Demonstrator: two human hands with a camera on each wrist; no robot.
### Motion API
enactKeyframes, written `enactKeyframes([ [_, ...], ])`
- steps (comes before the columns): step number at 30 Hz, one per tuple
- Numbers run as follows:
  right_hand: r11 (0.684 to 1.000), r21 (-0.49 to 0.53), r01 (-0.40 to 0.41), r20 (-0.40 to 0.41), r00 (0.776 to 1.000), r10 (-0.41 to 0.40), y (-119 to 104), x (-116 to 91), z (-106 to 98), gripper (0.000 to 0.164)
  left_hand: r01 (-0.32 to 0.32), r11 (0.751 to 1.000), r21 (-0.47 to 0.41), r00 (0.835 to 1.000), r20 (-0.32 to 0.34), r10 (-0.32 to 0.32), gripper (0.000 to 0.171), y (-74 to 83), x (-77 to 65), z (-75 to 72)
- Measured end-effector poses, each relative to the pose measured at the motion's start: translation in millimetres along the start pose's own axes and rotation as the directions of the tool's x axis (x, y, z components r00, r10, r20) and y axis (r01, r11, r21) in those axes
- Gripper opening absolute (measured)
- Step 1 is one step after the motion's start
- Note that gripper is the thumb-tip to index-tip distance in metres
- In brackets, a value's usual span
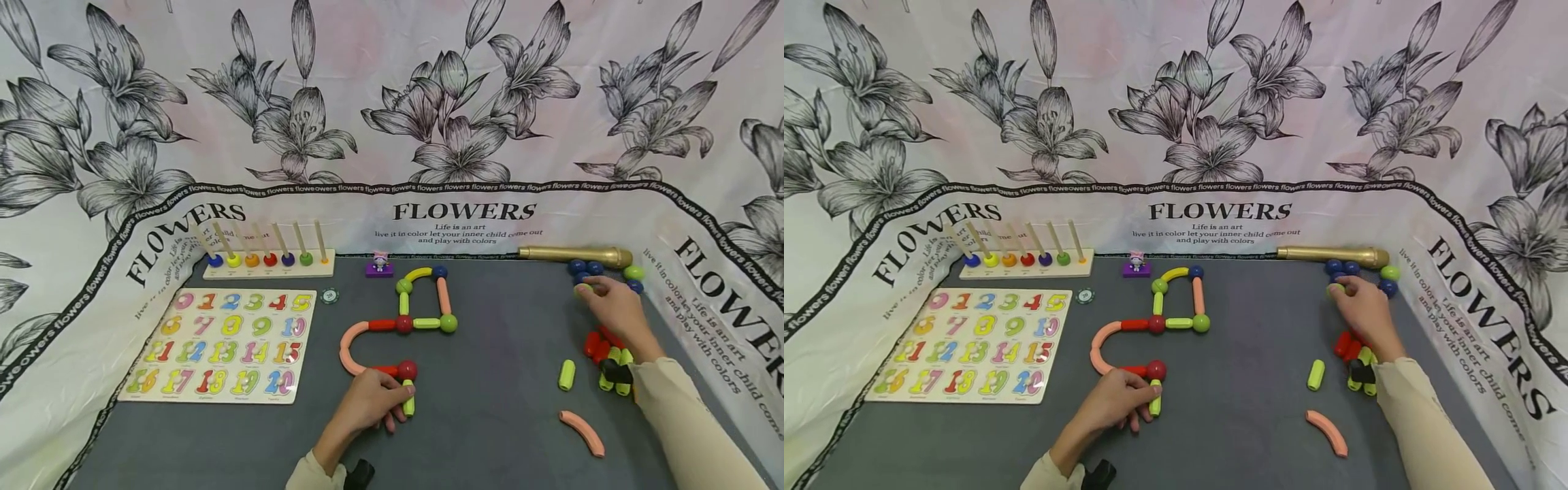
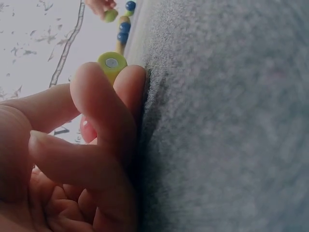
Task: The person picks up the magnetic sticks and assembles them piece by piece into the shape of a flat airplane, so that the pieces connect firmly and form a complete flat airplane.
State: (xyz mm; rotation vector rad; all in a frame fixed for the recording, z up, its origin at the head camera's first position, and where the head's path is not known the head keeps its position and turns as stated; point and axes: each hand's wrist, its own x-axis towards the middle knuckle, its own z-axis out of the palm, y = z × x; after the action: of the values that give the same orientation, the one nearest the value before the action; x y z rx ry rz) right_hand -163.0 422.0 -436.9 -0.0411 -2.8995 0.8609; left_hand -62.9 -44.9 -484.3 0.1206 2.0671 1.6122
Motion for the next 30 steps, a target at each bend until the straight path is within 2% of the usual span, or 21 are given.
enactKeyframes([
  [3, 0.994, 0.105, -0.021, 0.092, 0.996, 0.011, -19, -16, 8, 0.054, 0.002, 1.000, -0.004, 1.000, 0.016, -0.002, 0.028, -0.8, 0.9, 0.3],
  [6, 0.977, 0.214, -0.021, 0.168, 0.986, -0.016, -39, -32, 19, 0.054, 0.012, 1.000, -0.016, 1.000, 0.025, -0.011, 0.028, -1.8, 1.5, 1.4],
  [9, 0.955, 0.297, -0.007, 0.200, 0.978, -0.055, -58, -45, 34, 0.048, 0.022, 0.999, -0.035, 1.000, 0.021, -0.021, 0.027, -1.7, 2.1, 1.6],
  [14, 0.901, 0.433, 0.000, 0.231, 0.967, -0.111, -85, -62, 58, 0.033, 0.026, 0.999, -0.042, 1.000, 0.017, -0.026, 0.027, 0.0, 1.8, -0.2],
  [19, 0.863, 0.504, -0.031, 0.283, 0.950, -0.131, -106, -76, 77, 0.028, 0.025, 0.998, -0.052, 0.999, 0.021, -0.024, 0.026, -0.7, 2.1, 0.2],
  [22, 0.836, 0.547, -0.043, 0.332, 0.928, -0.170, -115, -83, 87, 0.028, 0.020, 0.998, -0.058, 1.000, 0.024, -0.019, 0.025, -0.5, 1.9, 0.0],
  [30, 0.759, 0.647, -0.069, 0.443, 0.845, -0.301, -137, -107, 108, 0.029, 0.017, 0.999, -0.047, 0.999, 0.028, -0.016, 0.026, 1.9, -0.6, -1.9],
])
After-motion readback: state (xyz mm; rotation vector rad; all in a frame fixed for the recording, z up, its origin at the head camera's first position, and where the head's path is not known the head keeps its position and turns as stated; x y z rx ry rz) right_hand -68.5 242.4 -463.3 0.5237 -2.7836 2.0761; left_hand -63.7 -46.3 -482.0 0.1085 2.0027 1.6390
